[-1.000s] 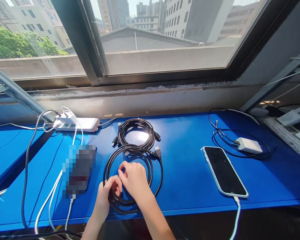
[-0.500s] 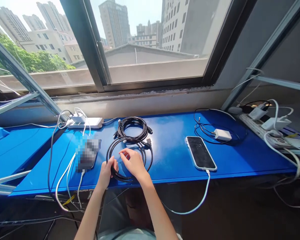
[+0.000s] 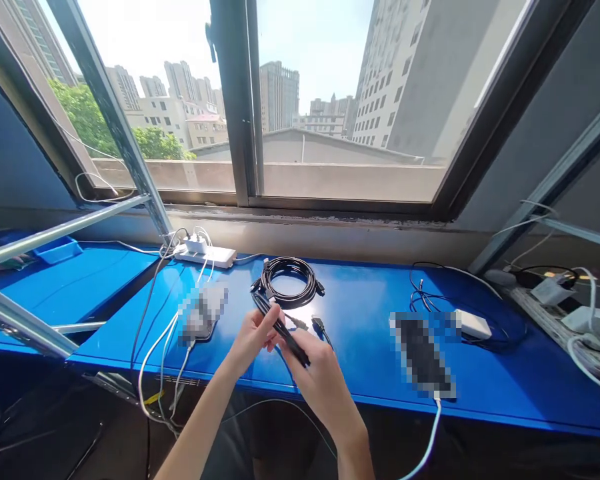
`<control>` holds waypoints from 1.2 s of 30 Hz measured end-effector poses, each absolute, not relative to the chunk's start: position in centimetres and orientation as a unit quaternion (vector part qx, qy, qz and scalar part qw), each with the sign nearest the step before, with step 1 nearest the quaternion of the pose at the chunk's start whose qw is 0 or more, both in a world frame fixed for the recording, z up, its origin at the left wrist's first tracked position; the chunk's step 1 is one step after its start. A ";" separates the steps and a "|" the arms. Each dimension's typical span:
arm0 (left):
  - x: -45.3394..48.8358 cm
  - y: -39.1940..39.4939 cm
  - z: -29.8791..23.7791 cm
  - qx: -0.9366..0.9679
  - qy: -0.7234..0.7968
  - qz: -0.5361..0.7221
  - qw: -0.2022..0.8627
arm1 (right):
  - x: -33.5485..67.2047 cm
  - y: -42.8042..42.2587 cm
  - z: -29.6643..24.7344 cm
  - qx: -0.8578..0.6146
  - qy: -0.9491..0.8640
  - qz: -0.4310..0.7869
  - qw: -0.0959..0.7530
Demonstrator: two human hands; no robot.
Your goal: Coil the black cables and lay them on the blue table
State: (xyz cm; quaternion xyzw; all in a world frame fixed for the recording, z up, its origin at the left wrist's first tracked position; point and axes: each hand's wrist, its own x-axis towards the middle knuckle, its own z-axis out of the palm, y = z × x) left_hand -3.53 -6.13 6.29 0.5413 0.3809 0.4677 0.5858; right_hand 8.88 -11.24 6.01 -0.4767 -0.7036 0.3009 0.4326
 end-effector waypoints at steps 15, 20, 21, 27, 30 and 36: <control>-4.6 -2.8 12.0 0.549 0.283 0.538 0.574 | 7.8 -8.6 11.3 -0.405 -0.670 0.287 0.551; -6.8 -4.1 13.0 0.627 0.250 0.463 0.575 | 7.8 -8.4 10.9 -0.433 -0.539 0.220 0.689; -7.5 -4.5 13.1 0.640 0.271 0.445 0.564 | 8.1 -8.6 10.8 -0.434 -0.514 0.186 0.716; -10.3 -6.0 12.1 0.611 0.383 0.503 0.476 | 10.5 -10.4 11.5 -0.443 -0.313 0.037 0.839; -10.3 -5.8 11.0 0.553 0.410 0.575 0.442 | 11.4 -10.7 11.7 -0.442 -0.218 0.051 0.869; -9.7 -5.6 9.5 0.450 0.415 0.694 0.379 | 12.2 -11.3 11.7 -0.444 -0.222 0.057 0.866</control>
